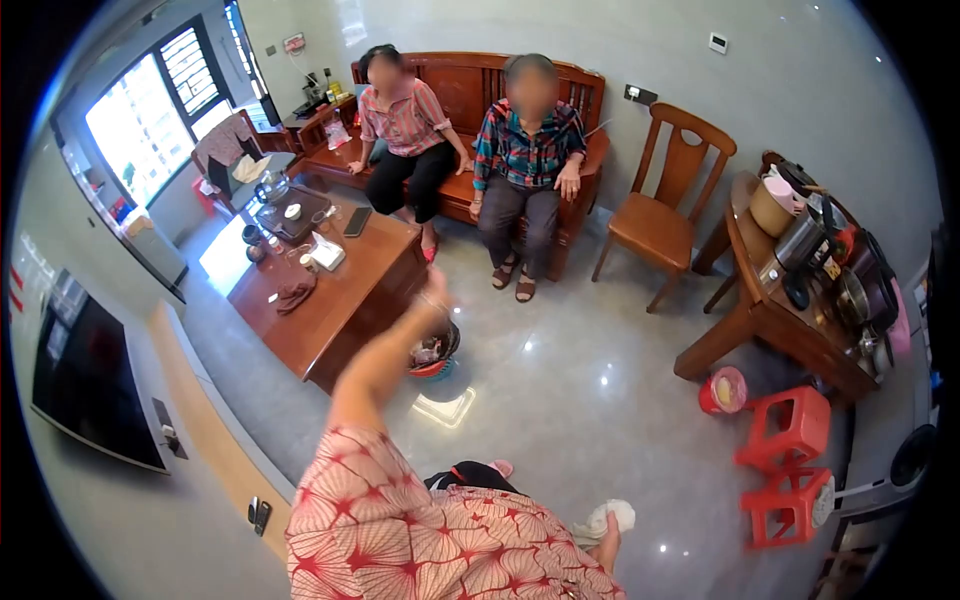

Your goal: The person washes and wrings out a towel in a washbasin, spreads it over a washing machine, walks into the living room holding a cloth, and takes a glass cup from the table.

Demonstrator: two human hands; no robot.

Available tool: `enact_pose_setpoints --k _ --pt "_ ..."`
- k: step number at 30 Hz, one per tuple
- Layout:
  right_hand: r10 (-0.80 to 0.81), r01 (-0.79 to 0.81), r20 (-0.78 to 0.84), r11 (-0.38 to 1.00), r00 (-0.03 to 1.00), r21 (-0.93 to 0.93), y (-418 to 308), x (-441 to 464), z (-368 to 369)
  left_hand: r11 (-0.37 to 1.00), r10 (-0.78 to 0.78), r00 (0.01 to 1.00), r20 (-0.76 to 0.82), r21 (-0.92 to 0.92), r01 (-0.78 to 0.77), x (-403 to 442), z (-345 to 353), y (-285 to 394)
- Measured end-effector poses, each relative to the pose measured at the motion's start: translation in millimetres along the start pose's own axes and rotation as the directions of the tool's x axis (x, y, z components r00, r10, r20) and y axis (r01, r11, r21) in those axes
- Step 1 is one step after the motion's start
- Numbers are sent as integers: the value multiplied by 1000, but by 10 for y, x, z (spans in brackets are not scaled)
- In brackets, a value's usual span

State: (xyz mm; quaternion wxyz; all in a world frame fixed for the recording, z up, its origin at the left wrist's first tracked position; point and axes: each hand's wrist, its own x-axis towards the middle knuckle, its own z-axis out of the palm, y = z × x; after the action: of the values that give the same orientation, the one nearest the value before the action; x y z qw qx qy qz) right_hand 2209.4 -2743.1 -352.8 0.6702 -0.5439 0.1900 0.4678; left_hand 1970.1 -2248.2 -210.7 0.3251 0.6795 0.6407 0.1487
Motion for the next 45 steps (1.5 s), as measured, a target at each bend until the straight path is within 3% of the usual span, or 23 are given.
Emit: enact_pose_setpoints --k 1,4,7,10,11,12,13,14,16,17,18,22,27,30,32,33,35,37,38,40,41,43,45 --pt "-23 23 -7 1000 1000 19 7 -14 -36 963 -202 970 -132 -206 172 -291 -716 496" --pt "20 -24 48 996 999 85 -105 -279 -14 882 -101 738 -667 -403 -244 803 -1750 277" --pt "28 -29 42 999 999 24 -127 -304 -120 762 30 633 -773 -393 -515 1143 -2206 395" --pt "45 -45 59 999 997 8 -135 -361 -33 768 625 671 -399 162 -619 819 -1534 762" --pt "44 -45 64 999 997 11 -91 -284 -52 538 822 560 -104 465 -703 653 -1131 826" --pt "24 -25 58 1000 998 11 -37 -186 -70 272 873 445 197 561 -782 359 -653 862" --pt "7 -8 54 1000 999 10 -2 -132 -100 682 675 687 269 128 -720 104 -35 583" --pt "10 -11 59 1000 998 11 1 -147 -94 779 506 695 511 76 -623 -79 616 265" --pt "39 -43 73 997 997 68 -6 -246 28 864 392 523 757 -108 -491 -861 1245 -30" --pt "34 -39 73 996 997 77 33 -215 -1 717 488 486 725 -15 -697 -1114 1649 -262" --pt "46 -54 77 993 996 108 88 -194 -70 668 419 383 823 6 -744 -1367 1849 -291" --pt "-57 56 69 998 996 10 125 -422 -226 789 366 389 845 -61 -611 -2146 2242 -343" --pt "24 -23 -8 993 1000 117 362 -250 -830 915 306 547 779 -83 -394 -2237 2498 -485" --pt "56 -52 -16 984 998 172 533 -127 -1205 997 11 709 705 48 -64 -1669 2623 -769" --pt "74 -65 -32 970 997 235 497 -130 -1256 987 91 881 465 73 -141 -1209 2496 -881" --pt "66 -61 -11 970 998 234 389 -209 -1238 993 -70 907 416 116 23 -1070 2259 -743" --pt "60 -58 0 970 998 234 276 -271 -1248 993 -36 968 247 122 6 -477 2356 -1153" --pt "77 -83 32 959 997 272 215 -185 -1277 975 -121 978 169 205 86 -757 1732 -458" --pt "79 -82 21 957 997 277 229 -103 -1293 959 -146 970 195 267 91 -595 1828 -603" --pt "-17 17 -3 994 1000 106 129 144 -1215 888 -119 920 374 455 -70 -425 2263 -1003" --pt "-30 28 14 994 999 102 -107 54 -1010 793 -8 860 510 527 -305 -407 2487 -1202" --pt "-91 92 35 995 995 -25 -326 154 -954 330 416 576 704 473 -817 -564 2972 -1507" --pt "-211 217 49 952 976 -218 -459 503 -1148 595 332 534 778 267 -758 -698 3149 -965"
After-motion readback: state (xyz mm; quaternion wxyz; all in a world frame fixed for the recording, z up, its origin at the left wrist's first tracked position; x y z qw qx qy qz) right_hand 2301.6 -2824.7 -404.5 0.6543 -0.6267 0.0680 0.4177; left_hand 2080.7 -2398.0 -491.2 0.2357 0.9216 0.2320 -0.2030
